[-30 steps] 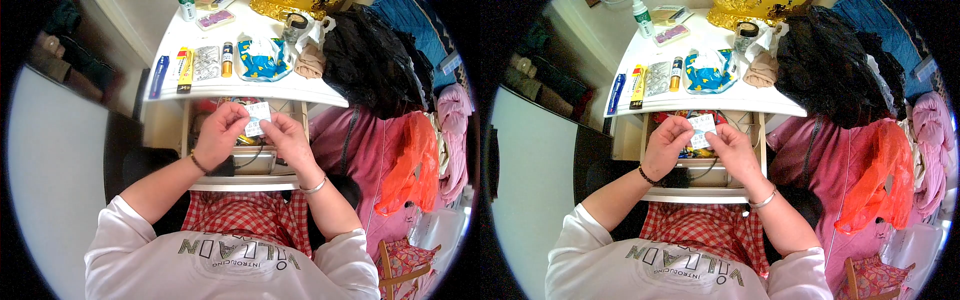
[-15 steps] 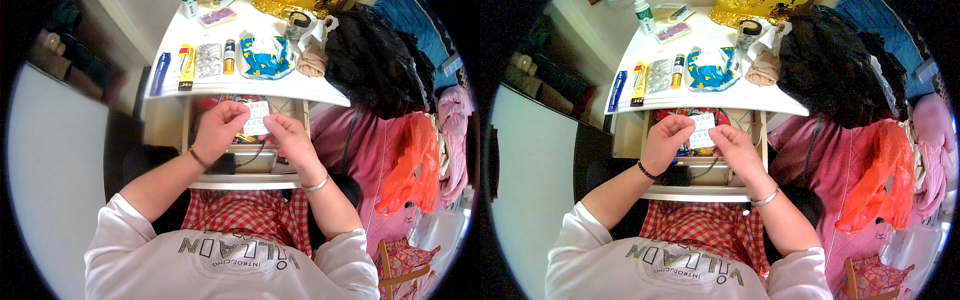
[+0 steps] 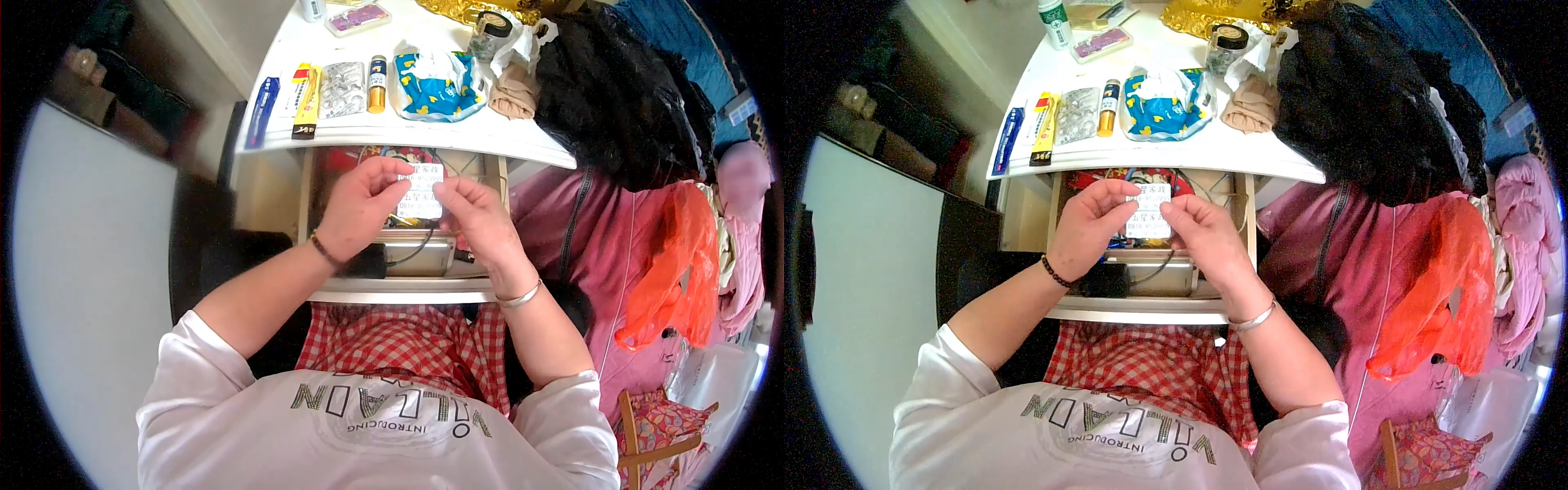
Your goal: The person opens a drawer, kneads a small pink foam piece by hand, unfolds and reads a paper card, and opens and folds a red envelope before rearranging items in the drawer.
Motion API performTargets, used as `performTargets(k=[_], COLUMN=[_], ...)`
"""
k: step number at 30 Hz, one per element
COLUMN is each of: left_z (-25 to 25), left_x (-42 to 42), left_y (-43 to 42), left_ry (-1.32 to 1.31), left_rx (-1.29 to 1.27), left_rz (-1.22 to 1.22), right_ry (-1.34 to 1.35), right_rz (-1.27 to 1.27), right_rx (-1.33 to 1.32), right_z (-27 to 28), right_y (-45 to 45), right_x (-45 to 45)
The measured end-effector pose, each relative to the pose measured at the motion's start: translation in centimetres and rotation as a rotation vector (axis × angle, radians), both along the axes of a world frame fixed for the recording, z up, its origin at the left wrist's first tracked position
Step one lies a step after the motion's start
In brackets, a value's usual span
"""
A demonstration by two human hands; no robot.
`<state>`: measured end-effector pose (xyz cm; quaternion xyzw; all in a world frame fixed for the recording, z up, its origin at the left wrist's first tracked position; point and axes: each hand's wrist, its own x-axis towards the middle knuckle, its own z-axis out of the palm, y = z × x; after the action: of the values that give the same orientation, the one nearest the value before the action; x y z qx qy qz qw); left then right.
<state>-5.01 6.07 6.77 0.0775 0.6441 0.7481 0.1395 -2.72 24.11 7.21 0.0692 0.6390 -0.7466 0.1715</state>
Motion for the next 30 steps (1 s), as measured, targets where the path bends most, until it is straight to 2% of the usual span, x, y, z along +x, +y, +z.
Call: performTargets(k=[12,20,30], left_z=[0.04,0.47,0.5], left_x=[-0.16,-0.47,-0.47], left_y=[0.07,-0.29,-0.36], left_ry=[0.078,-0.058,-0.081], left_rx=[0.053,0.023,0.022], left_rz=[0.007,0.032,0.041], right_ry=[-0.014,0.001,0.011], right_rz=[-0.022,-0.078,-0.075], right_rx=[-0.103,-0.078,-0.06], right_z=[-0.62,-0.3,-0.09], right_y=[0.23,0.04,0.02], right_x=[-0.24,-0.22,-0.19])
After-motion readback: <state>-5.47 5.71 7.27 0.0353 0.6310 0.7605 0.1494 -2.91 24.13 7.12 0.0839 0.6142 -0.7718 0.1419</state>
